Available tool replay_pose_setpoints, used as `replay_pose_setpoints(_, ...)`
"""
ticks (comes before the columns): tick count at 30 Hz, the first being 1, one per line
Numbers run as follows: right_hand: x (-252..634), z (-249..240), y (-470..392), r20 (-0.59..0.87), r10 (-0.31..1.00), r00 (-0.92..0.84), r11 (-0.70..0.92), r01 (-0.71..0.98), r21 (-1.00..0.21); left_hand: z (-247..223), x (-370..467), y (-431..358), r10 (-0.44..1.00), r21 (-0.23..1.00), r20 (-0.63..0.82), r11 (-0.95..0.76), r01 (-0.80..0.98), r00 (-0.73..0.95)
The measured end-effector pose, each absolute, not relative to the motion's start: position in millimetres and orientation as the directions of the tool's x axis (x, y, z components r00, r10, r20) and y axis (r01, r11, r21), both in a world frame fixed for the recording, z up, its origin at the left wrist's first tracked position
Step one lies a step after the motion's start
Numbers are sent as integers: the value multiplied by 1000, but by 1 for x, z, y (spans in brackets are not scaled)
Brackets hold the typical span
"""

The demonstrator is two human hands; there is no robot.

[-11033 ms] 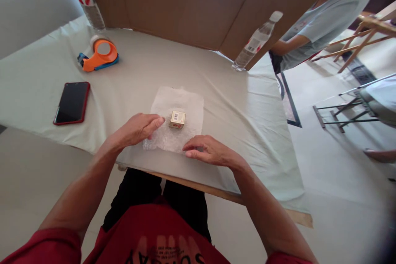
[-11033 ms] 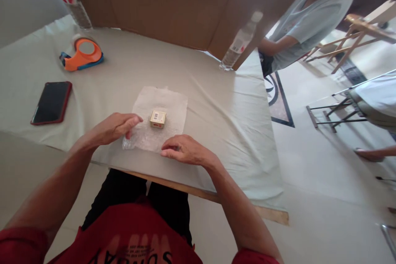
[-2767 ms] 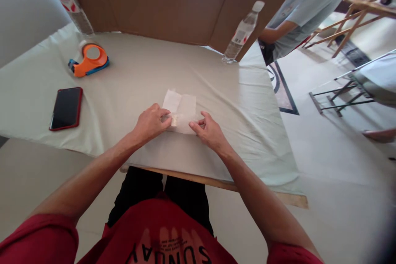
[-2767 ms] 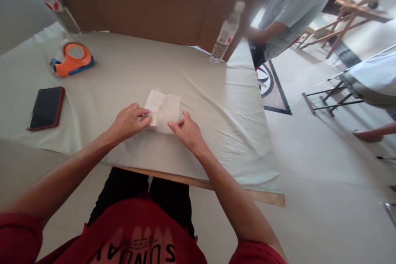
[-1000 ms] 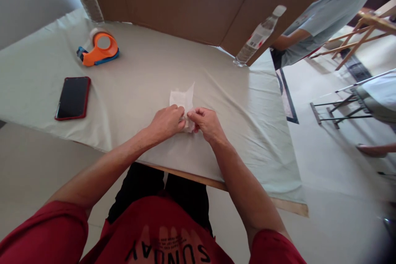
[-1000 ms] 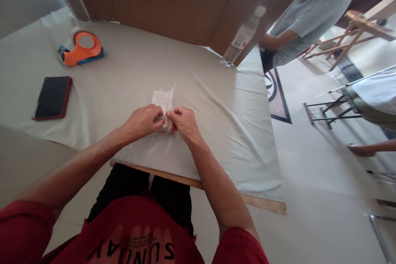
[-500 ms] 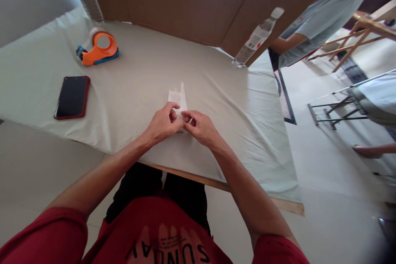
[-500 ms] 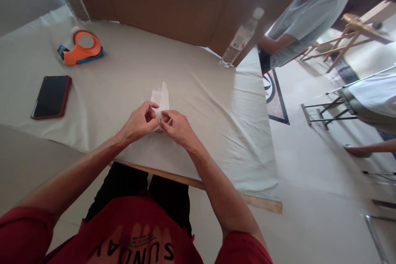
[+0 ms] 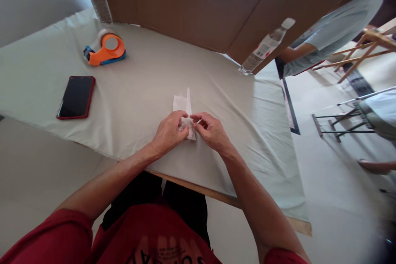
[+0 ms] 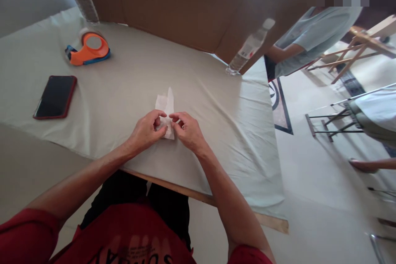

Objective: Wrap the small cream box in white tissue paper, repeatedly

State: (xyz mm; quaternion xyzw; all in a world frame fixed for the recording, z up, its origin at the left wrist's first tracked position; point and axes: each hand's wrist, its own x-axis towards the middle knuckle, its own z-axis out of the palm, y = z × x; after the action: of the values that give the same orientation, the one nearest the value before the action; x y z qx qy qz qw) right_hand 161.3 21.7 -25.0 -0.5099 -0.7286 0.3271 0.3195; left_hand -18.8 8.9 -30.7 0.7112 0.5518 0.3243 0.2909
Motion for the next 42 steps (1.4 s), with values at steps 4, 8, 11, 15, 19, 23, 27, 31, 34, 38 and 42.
replay_pose_setpoints(4,161,-31,32,164,912,-376,348,497,-795,-28,-18,8,956,674,177,-291,679,235)
replay_pose_setpoints(8,171,-28,44,59,960,-275,185,462,-868,-22,-17,7,961,611,108,-265,746,254)
replay_pose_setpoints(11,174,-25,59,-170,983,-75,-125,414,-902,-20,-16,7,963,592,86,-255,764,254)
replay_pose_setpoints(15,162,-22,81,-331,943,-41,-287,406,-868,-23,-16,6,961,586,117,-270,764,250)
replay_pose_setpoints(19,145,-21,99,-378,918,-117,-300,416,-858,-22,-17,6,956,585,116,-284,760,268)
replay_pose_setpoints(23,140,-25,106,-419,886,-201,-338,340,-878,-17,-18,8,952,571,67,-283,771,300)
replay_pose_setpoints(27,145,-34,103,-272,947,-169,-229,234,-945,-10,-19,15,935,547,22,-309,778,355)
replay_pose_setpoints(31,148,-43,100,-134,982,-132,-107,198,-974,-5,-22,22,915,554,-11,-330,764,403)
replay_pose_setpoints(34,149,-43,97,-44,986,-163,-25,115,-993,-4,-23,25,919,553,-24,-315,771,393)
replay_pose_setpoints(38,151,-32,81,-1,967,-254,-2,-4,-1000,-8,-24,24,937,565,-8,-284,775,349)
replay_pose_setpoints(42,154,-22,64,-1,933,-359,1,7,-1000,-18,-23,18,963,615,62,-245,750,264)
